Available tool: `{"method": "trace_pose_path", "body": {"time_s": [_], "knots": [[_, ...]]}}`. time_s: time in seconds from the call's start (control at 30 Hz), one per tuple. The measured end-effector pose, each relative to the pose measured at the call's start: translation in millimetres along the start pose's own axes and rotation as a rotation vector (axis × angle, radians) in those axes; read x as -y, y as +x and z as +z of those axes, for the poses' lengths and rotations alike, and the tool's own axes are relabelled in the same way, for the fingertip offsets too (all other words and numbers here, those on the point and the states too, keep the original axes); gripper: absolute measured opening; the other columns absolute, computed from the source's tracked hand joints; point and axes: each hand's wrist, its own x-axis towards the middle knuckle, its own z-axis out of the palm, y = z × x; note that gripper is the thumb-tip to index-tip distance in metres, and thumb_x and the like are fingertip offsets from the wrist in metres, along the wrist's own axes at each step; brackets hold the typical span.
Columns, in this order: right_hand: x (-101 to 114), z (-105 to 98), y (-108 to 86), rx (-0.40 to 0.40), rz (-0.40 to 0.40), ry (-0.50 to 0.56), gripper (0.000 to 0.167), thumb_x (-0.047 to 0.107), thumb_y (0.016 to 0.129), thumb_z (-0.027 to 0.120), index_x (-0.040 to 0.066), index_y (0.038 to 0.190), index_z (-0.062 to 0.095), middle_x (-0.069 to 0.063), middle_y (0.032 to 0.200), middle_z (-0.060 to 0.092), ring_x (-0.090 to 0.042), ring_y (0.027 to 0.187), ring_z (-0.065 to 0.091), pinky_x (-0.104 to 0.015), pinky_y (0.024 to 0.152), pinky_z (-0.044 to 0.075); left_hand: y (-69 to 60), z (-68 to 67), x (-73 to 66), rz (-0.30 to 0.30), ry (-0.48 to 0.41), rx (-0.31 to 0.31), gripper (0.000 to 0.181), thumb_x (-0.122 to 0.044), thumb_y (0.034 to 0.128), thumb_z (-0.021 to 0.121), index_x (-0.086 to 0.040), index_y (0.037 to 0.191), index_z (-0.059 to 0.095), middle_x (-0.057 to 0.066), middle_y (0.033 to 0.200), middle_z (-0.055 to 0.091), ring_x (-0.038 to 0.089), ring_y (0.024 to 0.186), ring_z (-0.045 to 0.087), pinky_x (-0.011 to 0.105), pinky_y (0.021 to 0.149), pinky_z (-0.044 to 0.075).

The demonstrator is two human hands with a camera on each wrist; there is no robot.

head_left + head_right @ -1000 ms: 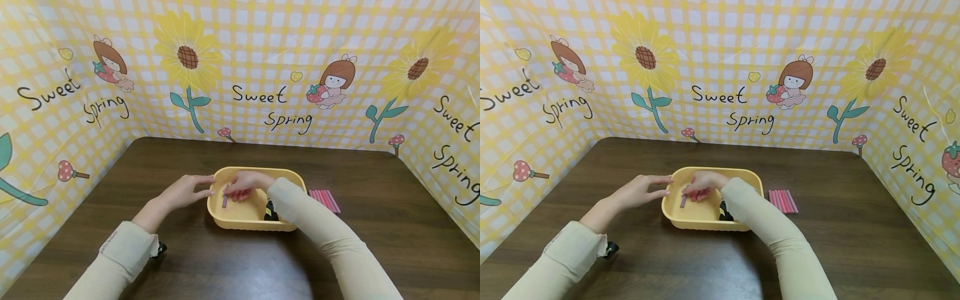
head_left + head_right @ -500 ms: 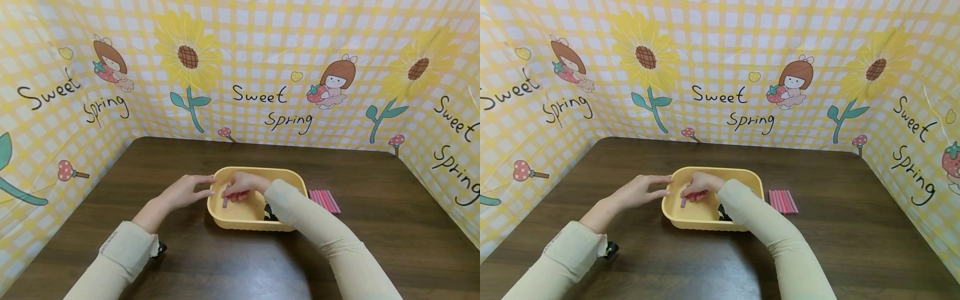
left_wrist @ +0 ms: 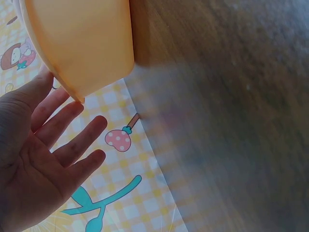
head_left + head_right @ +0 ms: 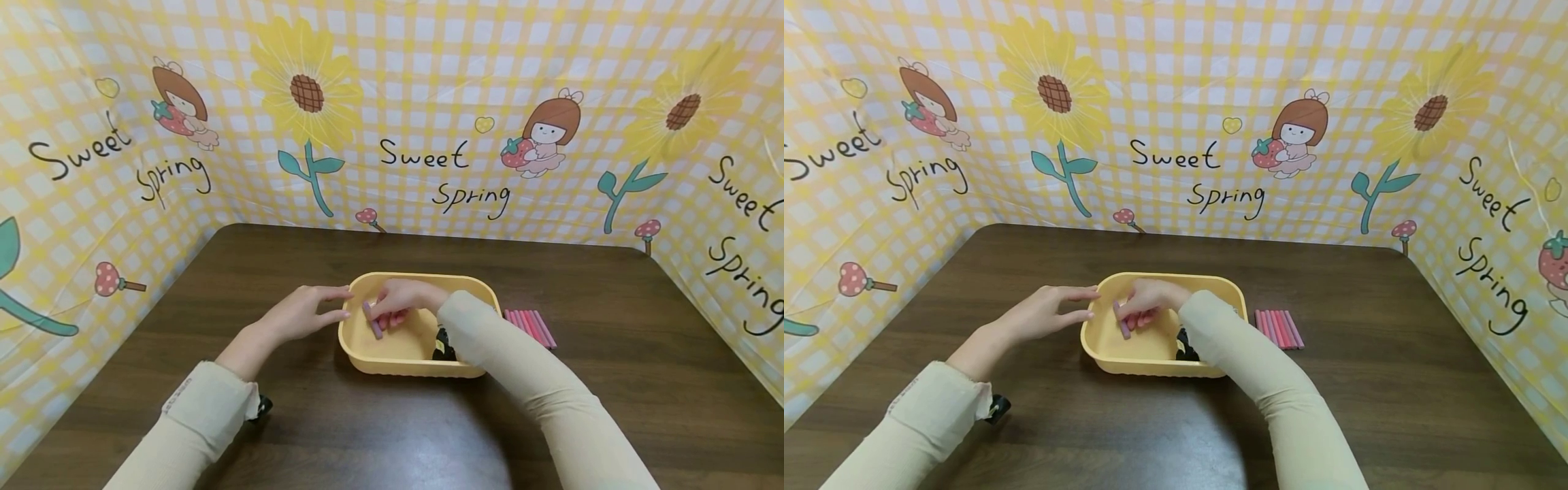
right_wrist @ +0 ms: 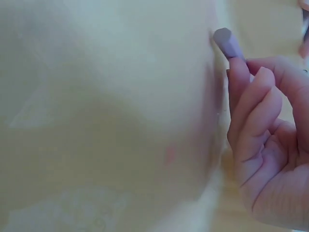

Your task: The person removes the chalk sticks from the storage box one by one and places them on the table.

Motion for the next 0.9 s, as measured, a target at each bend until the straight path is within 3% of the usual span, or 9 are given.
{"method": "trace_pose_path", "body": {"time_s": [0.33,0.9], "knots": [[-2,-12,-9.1,0.025,0.021,0.114,0.017,0.017,0.092,0.056,0.007,0.08,0.063,0.003,0.064,0.063,-0.003,0.047,0.052,-0.013,0.047,0.043,0.7,0.6,1.4,0.017,0.01,-0.019,0.042,-0.026,0.0884,0.064,-0.006,0.125,0.06,0.012,0.132,0.056,0.031,0.123,0.053,0.048,0.103,0.043],[-3,-29,-38.0,0.041,-0.011,0.077,0.015,0.019,0.093,0.053,0.007,0.091,0.061,0.001,0.081,0.067,-0.008,0.062,0.06,-0.017,0.055,0.046,0.6,1.4,0.7,0.014,-0.001,-0.022,0.042,-0.025,0.0881,0.064,-0.005,0.125,0.06,0.013,0.132,0.056,0.031,0.123,0.053,0.048,0.104,0.042]]}}
